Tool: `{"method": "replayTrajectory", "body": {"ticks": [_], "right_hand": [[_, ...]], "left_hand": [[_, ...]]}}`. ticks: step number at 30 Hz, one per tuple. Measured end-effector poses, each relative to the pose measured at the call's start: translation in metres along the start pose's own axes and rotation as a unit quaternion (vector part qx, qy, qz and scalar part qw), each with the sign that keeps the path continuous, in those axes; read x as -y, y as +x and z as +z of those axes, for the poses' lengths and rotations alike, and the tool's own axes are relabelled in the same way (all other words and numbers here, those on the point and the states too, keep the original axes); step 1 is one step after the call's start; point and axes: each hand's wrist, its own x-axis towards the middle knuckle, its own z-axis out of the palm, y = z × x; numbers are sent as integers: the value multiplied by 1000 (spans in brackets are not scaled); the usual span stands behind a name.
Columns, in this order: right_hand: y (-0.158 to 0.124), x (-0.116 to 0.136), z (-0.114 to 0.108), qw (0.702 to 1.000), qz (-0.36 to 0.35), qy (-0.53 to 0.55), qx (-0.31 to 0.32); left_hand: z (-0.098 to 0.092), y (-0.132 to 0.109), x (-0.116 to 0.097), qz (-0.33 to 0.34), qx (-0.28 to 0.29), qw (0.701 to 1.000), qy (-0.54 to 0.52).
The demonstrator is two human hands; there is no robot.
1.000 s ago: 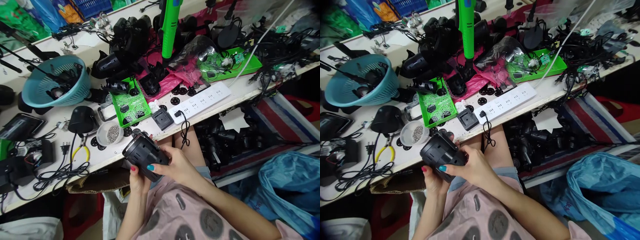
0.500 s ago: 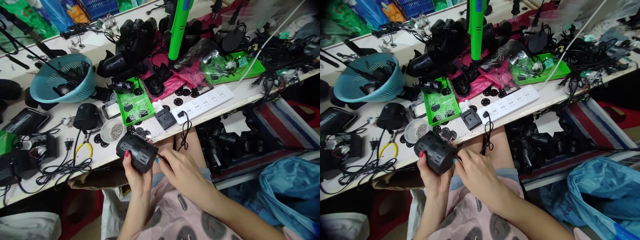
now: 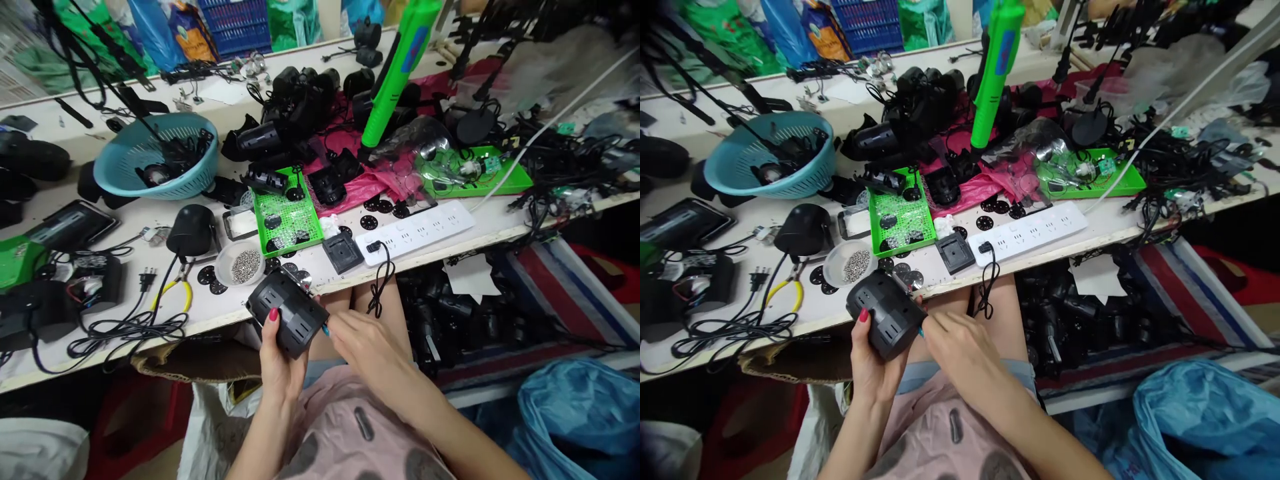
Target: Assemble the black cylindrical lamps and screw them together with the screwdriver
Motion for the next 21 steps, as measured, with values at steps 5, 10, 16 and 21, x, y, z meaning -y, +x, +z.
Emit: {"method": "replayTrajectory", "body": {"ticks": [5,10,16,21], "right_hand": [[2,-4,-3,998,-16,31,51],[0,-3,-13,980,83,145,105],[7,-9,-16,888,140,419,124],[20,5,23,840,157,516,60]], "left_hand": [[-5,0,1,5,0,1000,22],[-11,0,3,29,-9,999,37],[-10,-10,7,46,-18,998,46],[-14,-7,10,35,-44,998,35]]}}
